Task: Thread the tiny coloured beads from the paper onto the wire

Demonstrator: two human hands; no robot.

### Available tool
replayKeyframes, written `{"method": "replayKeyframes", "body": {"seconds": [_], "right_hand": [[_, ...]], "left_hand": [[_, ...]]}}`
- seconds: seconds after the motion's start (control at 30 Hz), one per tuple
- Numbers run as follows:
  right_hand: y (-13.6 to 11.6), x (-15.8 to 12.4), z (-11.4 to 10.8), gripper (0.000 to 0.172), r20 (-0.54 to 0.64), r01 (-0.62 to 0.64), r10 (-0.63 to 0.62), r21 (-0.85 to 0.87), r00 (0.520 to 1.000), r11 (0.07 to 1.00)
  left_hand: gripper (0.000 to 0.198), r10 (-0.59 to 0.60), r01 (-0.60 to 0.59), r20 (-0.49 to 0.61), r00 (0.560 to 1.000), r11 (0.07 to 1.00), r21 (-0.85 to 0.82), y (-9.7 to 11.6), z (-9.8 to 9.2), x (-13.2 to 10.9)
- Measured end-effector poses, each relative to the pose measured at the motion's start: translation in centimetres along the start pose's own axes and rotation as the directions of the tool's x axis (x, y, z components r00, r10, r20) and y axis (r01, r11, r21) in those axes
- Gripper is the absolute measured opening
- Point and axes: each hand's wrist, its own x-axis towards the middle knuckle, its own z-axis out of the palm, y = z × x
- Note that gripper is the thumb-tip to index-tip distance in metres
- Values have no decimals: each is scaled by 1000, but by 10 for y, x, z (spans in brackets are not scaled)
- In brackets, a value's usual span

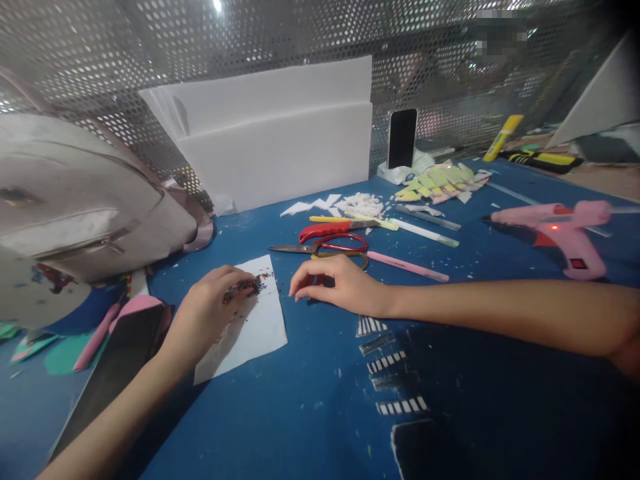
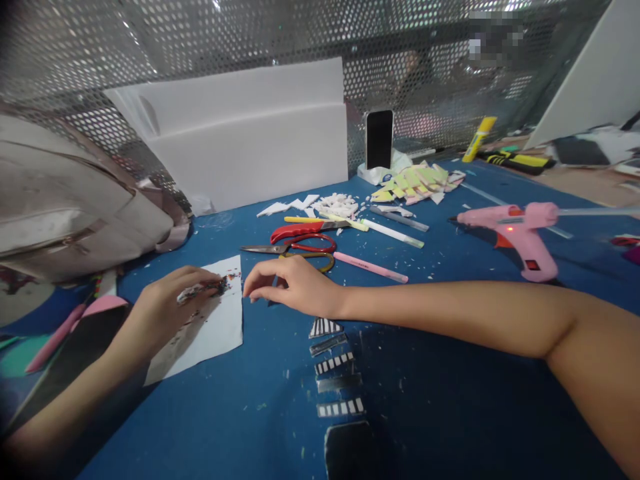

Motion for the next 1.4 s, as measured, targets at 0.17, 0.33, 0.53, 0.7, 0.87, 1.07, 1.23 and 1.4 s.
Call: {"method": "replayKeyframes", "body": {"seconds": [0.17, 0.33, 0.53, 0.7, 0.87, 1.07, 1.23, 1.4], "right_hand": [[1, 0, -1, 10, 14, 11, -11, -5, 1000, 1000], [1, 0, -1, 9, 10, 6, -6, -11, 1000, 1000], [0, 0, 0, 8, -2, 21, -21, -12, 1000, 1000], [1, 0, 0, 9, 10, 29, -29, -22, 1000, 999], [2, 0, 0, 10, 15, 36, -35, -49, 999, 998], [0, 1, 0, 9, 12, 49, -48, -67, 999, 997], [1, 1, 0, 8, 10, 55, -54, -80, 998, 995], [2, 0, 0, 8, 8, 53, -53, -71, 999, 996]], "left_hand": [[22, 45, -45, 1, 999, 996, 74, 2, -1, -1], [22, 72, -74, 43, 996, 996, 46, -5, -3, 0], [22, 81, -83, 37, 996, 995, 47, -3, -4, 1], [26, 96, -105, 68, 993, 985, 140, 6, -5, -2], [27, 131, -165, 122, 984, 925, 343, 13, -5, -4], [20, 131, -169, 124, 984, 912, 375, 13, -2, -4], [23, 155, -163, 53, 987, 954, 250, 8, -6, -2], [17, 163, -158, -42, 986, 983, 91, 5, -14, -2]]}}
